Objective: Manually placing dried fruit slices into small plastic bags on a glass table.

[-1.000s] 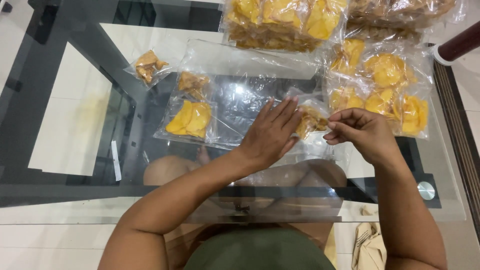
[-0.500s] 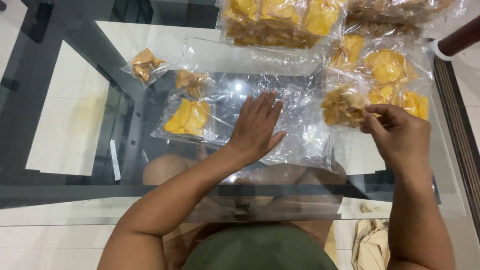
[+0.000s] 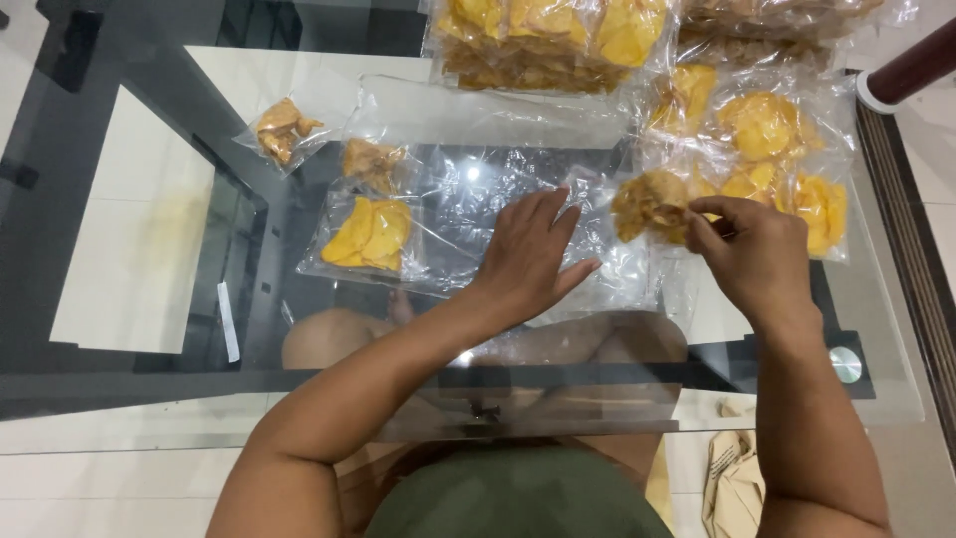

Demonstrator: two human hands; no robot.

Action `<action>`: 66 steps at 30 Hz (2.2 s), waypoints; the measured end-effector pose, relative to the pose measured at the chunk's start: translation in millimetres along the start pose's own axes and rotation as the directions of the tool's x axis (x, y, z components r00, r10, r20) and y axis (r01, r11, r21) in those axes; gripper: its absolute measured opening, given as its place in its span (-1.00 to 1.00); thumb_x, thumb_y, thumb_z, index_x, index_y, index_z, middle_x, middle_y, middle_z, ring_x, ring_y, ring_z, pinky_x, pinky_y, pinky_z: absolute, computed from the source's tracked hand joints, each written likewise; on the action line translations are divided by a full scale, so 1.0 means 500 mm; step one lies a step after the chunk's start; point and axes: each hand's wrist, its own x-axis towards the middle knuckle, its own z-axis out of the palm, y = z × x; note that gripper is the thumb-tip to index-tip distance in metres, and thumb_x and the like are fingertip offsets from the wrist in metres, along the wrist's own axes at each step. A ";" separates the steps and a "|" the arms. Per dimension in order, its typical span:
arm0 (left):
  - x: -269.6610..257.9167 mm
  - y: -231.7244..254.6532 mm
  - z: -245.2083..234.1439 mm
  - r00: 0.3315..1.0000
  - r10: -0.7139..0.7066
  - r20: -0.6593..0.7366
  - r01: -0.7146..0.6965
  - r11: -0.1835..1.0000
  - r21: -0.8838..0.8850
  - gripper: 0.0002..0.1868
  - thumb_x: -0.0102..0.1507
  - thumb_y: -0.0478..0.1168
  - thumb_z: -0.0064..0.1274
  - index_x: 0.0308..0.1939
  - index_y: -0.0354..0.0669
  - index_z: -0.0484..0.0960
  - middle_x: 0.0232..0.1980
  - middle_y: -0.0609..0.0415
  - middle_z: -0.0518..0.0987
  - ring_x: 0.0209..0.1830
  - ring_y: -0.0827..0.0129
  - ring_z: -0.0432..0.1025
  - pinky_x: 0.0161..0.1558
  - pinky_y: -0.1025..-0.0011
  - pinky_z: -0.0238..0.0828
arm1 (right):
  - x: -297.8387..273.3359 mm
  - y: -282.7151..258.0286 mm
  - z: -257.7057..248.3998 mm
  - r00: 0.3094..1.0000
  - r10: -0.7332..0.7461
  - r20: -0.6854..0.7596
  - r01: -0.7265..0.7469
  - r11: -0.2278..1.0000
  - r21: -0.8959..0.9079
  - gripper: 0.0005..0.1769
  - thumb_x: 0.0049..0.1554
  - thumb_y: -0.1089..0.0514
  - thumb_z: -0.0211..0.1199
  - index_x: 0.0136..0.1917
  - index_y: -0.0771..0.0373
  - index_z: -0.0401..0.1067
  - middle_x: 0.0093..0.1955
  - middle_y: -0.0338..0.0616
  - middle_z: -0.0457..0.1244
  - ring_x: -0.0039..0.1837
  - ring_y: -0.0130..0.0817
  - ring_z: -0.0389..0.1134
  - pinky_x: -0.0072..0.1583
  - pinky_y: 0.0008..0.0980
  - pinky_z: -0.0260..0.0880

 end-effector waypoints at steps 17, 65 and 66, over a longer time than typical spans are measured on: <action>0.051 -0.016 0.099 0.955 -0.157 0.250 0.111 0.975 0.192 -0.39 0.25 0.32 0.11 -0.04 -0.17 0.64 0.11 -0.04 0.52 0.15 0.06 0.28 0.08 0.12 0.22 | -0.030 0.023 0.020 0.975 -0.200 -0.097 0.200 0.980 -0.011 -0.80 0.24 0.32 0.42 0.15 0.40 0.62 0.03 0.03 0.46 -0.02 -0.15 0.48 -0.01 -0.20 0.49; -0.003 -0.175 -0.215 0.962 -0.045 -0.270 0.069 0.994 0.081 -0.33 0.18 -0.03 0.37 0.24 -0.32 0.50 0.23 -0.40 0.47 0.26 -0.26 0.37 0.28 -0.12 0.28 | 0.093 -0.249 0.204 0.893 -0.185 0.411 -0.283 0.480 0.830 -0.54 0.21 0.11 0.29 0.36 0.21 0.45 0.30 -0.01 0.38 0.39 -0.25 0.33 0.45 -0.14 0.26; -0.013 -0.187 -0.244 0.960 -0.274 -0.049 0.275 0.961 0.018 -0.25 0.30 0.06 0.16 0.39 -0.40 0.31 0.39 -0.51 0.25 0.44 -0.33 0.11 0.39 -0.20 -0.04 | 0.095 -0.239 0.219 0.901 -0.219 0.374 -0.254 0.433 0.865 -0.50 0.22 0.21 0.24 0.43 0.25 0.36 0.40 0.14 0.27 0.40 -0.03 0.33 0.43 -0.06 0.32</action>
